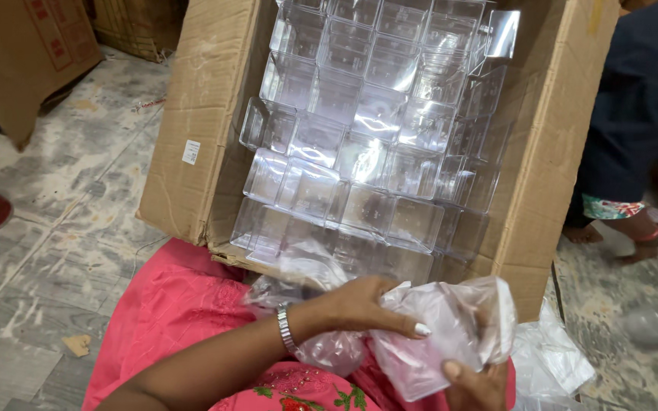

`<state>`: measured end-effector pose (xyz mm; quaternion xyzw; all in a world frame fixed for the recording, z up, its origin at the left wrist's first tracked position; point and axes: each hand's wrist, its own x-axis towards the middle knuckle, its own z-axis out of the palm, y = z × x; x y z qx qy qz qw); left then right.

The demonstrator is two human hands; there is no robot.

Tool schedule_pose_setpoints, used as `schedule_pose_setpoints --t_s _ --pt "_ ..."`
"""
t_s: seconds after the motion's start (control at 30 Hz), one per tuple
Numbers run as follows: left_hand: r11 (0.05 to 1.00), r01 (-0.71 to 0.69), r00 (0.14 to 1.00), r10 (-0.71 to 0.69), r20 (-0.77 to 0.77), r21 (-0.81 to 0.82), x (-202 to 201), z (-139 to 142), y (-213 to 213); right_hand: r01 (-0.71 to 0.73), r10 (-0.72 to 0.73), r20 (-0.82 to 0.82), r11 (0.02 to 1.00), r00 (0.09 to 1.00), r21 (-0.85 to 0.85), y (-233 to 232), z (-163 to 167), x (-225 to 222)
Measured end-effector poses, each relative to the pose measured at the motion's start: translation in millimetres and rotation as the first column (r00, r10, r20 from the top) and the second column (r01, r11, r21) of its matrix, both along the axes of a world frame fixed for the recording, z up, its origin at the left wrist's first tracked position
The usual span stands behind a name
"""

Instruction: The person sits on the floor with a large cardboard box of clear plastic boxes on their lap. They take plastic boxes one at a time, wrap each in a clear plastic bag, and place the wrapped box back into the cardboard box, occasionally rearranging the stacked boxes to fit more.

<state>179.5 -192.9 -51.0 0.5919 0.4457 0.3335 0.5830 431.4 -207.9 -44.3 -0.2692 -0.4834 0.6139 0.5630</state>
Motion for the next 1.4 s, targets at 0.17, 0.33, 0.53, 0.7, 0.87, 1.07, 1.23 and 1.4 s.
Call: schedule_pose_setpoints --t_s 0.17,0.33,0.53,0.7,0.87,1.07,1.23,1.4 --pt "1.000 -0.010 0.997 0.009 0.081 0.015 1.2 25.0 -12.9 -0.072 0.079 0.121 0.996 0.989 -0.061 -4.8 -16.4 9.1" --pt "0.980 -0.011 0.998 0.023 -0.055 0.198 11.3 31.7 -16.1 0.192 -0.180 0.144 0.979 0.973 -0.075 38.6 -31.1 59.8" --pt "0.936 -0.290 0.943 0.315 -0.110 0.198 -2.9 0.3 5.6 0.867 -0.741 0.616 0.463 0.266 0.184 64.7 -66.0 150.0" --pt "0.922 -0.379 0.917 0.361 0.172 0.085 -11.4 -17.5 13.1 0.767 -0.335 0.858 0.399 -0.388 0.503 18.2 -103.2 142.5" --pt "0.902 -0.417 0.869 0.359 0.340 0.115 -35.4 -15.9 6.7 0.481 -0.273 0.710 0.576 -0.649 0.661 13.3 -104.4 134.9" --pt "0.842 -0.533 0.803 0.473 0.363 0.080 -58.3 -6.5 -8.4 -0.146 -0.679 0.463 0.638 -0.570 0.756 32.9 -102.6 142.2" --pt "0.839 -0.544 0.718 0.471 0.512 -0.009 -66.0 -1.1 -11.8 0.446 -0.743 0.663 0.624 0.087 0.641 40.7 -54.5 133.7" --pt "0.895 -0.446 0.762 0.366 0.534 0.023 -54.1 6.5 -14.8 0.289 -0.407 0.531 0.911 0.743 0.295 29.8 -14.3 4.8"
